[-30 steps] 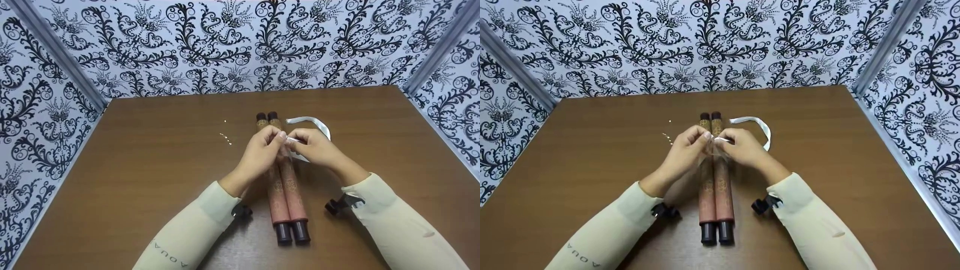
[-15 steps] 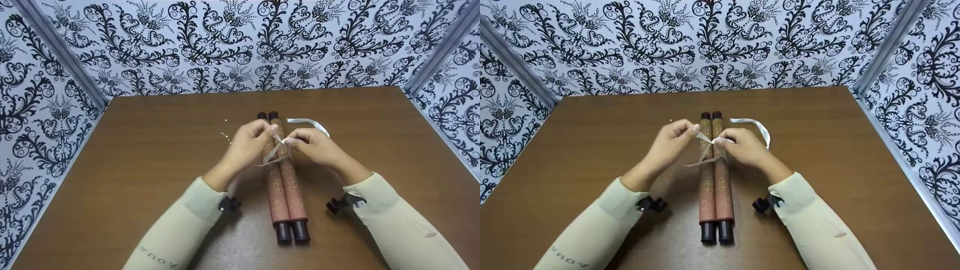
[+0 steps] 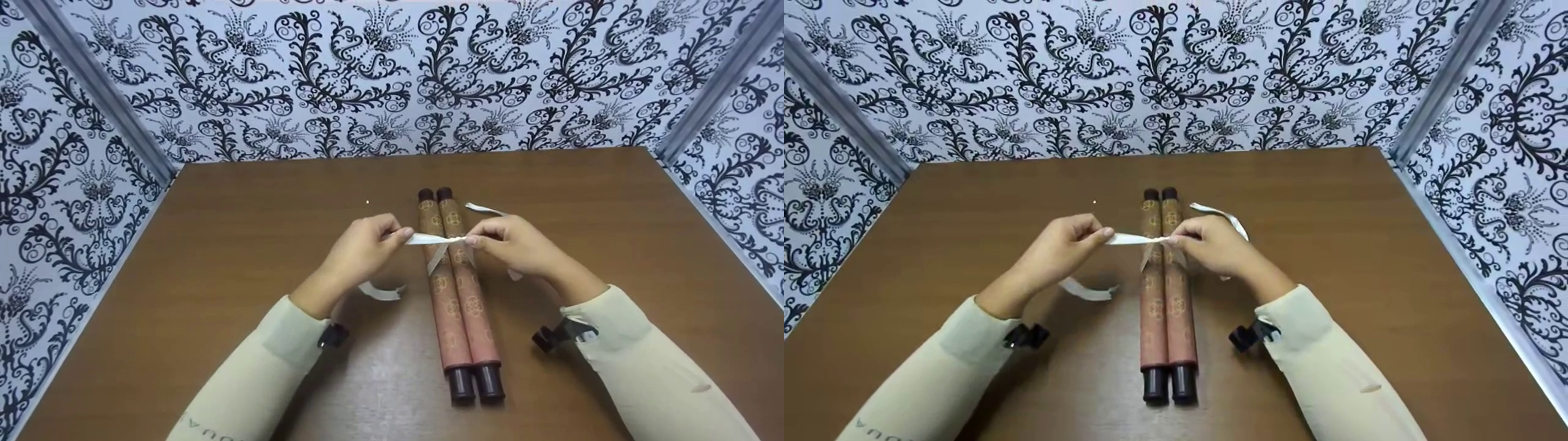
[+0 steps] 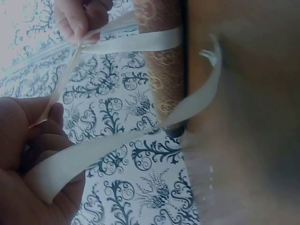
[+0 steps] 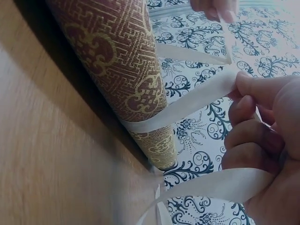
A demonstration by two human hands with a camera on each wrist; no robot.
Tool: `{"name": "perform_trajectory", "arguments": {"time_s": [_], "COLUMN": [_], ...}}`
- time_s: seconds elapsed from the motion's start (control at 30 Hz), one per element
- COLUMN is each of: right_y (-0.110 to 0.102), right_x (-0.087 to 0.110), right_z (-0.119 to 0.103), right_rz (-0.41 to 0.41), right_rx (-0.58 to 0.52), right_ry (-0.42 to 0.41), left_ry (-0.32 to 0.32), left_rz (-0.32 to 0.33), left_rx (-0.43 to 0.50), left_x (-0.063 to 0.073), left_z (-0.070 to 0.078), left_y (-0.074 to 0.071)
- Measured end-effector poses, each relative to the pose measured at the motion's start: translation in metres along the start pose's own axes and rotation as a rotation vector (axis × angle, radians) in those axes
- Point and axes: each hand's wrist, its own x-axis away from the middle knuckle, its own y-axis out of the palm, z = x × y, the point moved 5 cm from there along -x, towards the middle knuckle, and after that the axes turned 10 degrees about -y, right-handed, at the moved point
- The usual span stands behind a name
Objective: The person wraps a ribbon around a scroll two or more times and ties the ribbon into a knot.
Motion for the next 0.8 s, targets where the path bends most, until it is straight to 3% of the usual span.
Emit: {"name": "perform_trajectory", "arguments": {"time_s": [0.27,0.6,0.8], "right_y": [-0.009,-0.020,-0.019], "right_x": [-0.002,0.002,0.003], "right_z": [0.007,0.019,0.028], "right_rz": [0.015,-0.069,-0.129], "right_rx": [0.144,0.110,0.080], "right_ry": [-0.063,0.014,0.012], "left_ry": [-0.054,-0.112,-0.133], "left_rz": [0.012,-0.040,-0.050], "left_rx": [0.005,-0.033,-0.048], "left_x": [0.003,-0.001,-0.003], "left_z": [-0.018,-0.033,-0.042], "left_y": [0.003,0.005,0.001]}}
